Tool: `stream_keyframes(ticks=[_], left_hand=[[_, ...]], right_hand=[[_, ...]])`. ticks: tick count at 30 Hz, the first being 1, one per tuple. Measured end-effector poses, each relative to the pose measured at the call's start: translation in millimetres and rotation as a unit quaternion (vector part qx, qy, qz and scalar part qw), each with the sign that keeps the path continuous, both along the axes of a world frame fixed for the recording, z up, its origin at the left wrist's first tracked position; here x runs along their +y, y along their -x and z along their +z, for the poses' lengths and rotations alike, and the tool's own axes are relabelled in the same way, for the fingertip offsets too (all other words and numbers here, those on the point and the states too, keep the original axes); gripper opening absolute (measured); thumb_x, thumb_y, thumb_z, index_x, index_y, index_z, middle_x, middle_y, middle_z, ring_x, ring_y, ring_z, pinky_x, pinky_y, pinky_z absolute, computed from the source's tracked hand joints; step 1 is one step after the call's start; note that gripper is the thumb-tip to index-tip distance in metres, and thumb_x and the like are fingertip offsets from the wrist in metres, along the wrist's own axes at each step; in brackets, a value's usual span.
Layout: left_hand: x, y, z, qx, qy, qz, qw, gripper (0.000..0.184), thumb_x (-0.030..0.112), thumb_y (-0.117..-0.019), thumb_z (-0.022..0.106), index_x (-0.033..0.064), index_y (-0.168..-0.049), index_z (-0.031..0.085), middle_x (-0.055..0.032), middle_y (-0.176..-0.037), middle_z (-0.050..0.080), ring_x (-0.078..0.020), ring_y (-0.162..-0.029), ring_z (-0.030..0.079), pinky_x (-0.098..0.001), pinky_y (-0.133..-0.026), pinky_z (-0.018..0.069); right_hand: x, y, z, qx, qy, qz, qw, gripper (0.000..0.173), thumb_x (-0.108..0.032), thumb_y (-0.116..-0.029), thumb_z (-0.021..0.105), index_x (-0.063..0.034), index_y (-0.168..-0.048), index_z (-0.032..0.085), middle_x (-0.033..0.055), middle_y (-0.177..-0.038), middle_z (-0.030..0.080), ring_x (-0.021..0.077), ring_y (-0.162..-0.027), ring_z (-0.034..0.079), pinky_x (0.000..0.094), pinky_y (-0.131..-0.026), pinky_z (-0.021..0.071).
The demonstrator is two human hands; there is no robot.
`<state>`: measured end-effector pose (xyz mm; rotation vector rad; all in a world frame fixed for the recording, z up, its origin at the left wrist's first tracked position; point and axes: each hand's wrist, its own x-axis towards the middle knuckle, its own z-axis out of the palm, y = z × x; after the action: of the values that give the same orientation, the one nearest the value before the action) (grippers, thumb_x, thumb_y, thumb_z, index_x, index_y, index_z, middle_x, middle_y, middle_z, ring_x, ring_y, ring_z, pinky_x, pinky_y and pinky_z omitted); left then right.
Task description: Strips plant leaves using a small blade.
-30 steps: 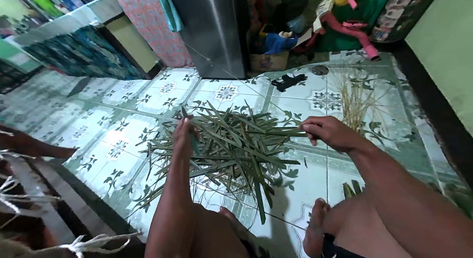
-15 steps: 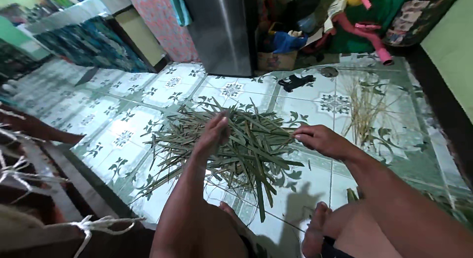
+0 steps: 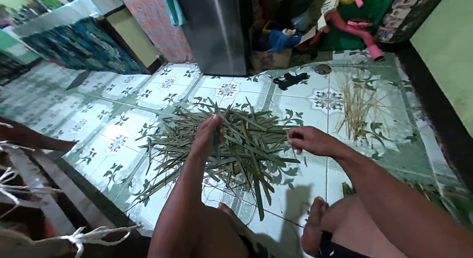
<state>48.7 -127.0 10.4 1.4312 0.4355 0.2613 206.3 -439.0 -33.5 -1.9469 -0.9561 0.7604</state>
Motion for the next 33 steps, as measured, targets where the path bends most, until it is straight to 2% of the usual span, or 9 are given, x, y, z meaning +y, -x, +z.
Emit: stream_keyframes(ticks=[5, 7, 11, 17, 19, 21, 25, 30, 33], left_hand=[[-46, 3, -5, 0.063, 0.028, -0.118, 0.991, 0.034, 0.027, -0.1102, 0.038, 0.0052, -0.103, 0.062, 0.0010, -0.069, 0.059, -0.0066, -0.051, 0.056, -0.0210, -0.048, 0.0522], [-76, 2, -9, 0.090, 0.022, -0.186, 0.978, 0.033, 0.025, -0.1103, 0.040, 0.0043, -0.124, 0.062, 0.0011, -0.071, 0.059, -0.0065, -0.053, 0.055, -0.0206, -0.048, 0.0500], [-106, -8, -26, 0.042, 0.121, -0.206, 0.970, 0.044, 0.025, -0.1098, 0.038, 0.0124, -0.152, 0.038, -0.0018, -0.077, 0.059, -0.0080, -0.051, 0.053, -0.0210, -0.045, 0.0471], [-86, -23, -25, -0.015, 0.178, -0.122, 0.976, 0.035, 0.026, -0.1097, 0.037, 0.0084, -0.137, 0.051, 0.0015, -0.069, 0.055, -0.0050, -0.047, 0.050, -0.0192, -0.045, 0.0479], [-72, -27, -17, -0.011, 0.144, -0.082, 0.986, 0.034, 0.026, -0.1099, 0.039, 0.0087, -0.135, 0.053, 0.0018, -0.066, 0.054, -0.0053, -0.048, 0.051, -0.0194, -0.045, 0.0476], [-58, -28, -13, -0.012, 0.115, -0.045, 0.992, 0.034, 0.028, -0.1104, 0.040, 0.0099, -0.136, 0.053, 0.0022, -0.066, 0.053, -0.0051, -0.047, 0.050, -0.0191, -0.044, 0.0470], [-41, -27, -7, 0.003, 0.044, -0.014, 0.999, 0.036, 0.032, -0.1113, 0.038, 0.0122, -0.137, 0.055, 0.0030, -0.066, 0.051, -0.0049, -0.046, 0.048, -0.0190, -0.043, 0.0452], [-39, -27, -7, -0.006, 0.053, -0.011, 0.999, 0.037, 0.032, -0.1112, 0.039, 0.0119, -0.138, 0.055, 0.0003, -0.067, 0.054, -0.0060, -0.045, 0.049, -0.0194, -0.042, 0.0464], [-41, -27, -5, -0.009, 0.051, -0.002, 0.999, 0.038, 0.031, -0.1115, 0.039, 0.0108, -0.139, 0.055, -0.0002, -0.066, 0.053, -0.0065, -0.045, 0.049, -0.0195, -0.042, 0.0463]], right_hand=[[17, 6, 0, 0.103, -0.213, -0.161, 0.958, 0.010, -0.005, -0.0980, 0.061, 0.0011, -0.106, 0.060, 0.0107, -0.097, 0.072, 0.0198, -0.079, 0.074, 0.0365, -0.074, 0.0641], [27, 14, 1, 0.133, -0.263, -0.200, 0.935, 0.008, -0.004, -0.0978, 0.061, 0.0010, -0.104, 0.063, 0.0111, -0.099, 0.073, 0.0207, -0.081, 0.074, 0.0366, -0.074, 0.0642], [46, 35, 1, 0.222, -0.322, -0.219, 0.894, 0.005, -0.005, -0.0971, 0.062, -0.0016, -0.101, 0.064, 0.0073, -0.093, 0.071, 0.0140, -0.077, 0.068, 0.0285, -0.067, 0.0573], [58, 52, 12, 0.360, -0.298, -0.159, 0.870, 0.021, -0.016, -0.1078, 0.048, -0.0017, -0.121, 0.057, 0.0087, -0.099, 0.069, 0.0133, -0.070, 0.064, 0.0275, -0.064, 0.0556], [53, 54, 16, 0.277, -0.225, -0.067, 0.932, 0.028, -0.019, -0.1084, 0.046, -0.0007, -0.126, 0.058, 0.0061, -0.102, 0.070, 0.0112, -0.072, 0.066, 0.0269, -0.066, 0.0572], [47, 62, 19, 0.051, -0.207, -0.024, 0.977, 0.026, -0.019, -0.1058, 0.052, -0.0004, -0.114, 0.068, 0.0038, -0.094, 0.072, 0.0057, -0.071, 0.067, 0.0223, -0.066, 0.0576], [37, 52, 24, -0.326, -0.313, -0.089, 0.888, 0.024, -0.016, -0.1005, 0.056, -0.0007, -0.103, 0.074, 0.0102, -0.095, 0.071, 0.0138, -0.089, 0.068, 0.0296, -0.082, 0.0584], [35, 13, 15, -0.268, -0.075, -0.040, 0.960, 0.043, -0.030, -0.1043, 0.056, -0.0026, -0.137, 0.061, 0.0184, -0.134, 0.062, 0.0342, -0.123, 0.060, 0.0527, -0.105, 0.0483], [41, 11, 17, -0.123, -0.031, 0.000, 0.992, 0.036, -0.027, -0.1082, 0.049, -0.0049, -0.133, 0.063, 0.0118, -0.102, 0.071, 0.0194, -0.080, 0.069, 0.0406, -0.078, 0.0587]])
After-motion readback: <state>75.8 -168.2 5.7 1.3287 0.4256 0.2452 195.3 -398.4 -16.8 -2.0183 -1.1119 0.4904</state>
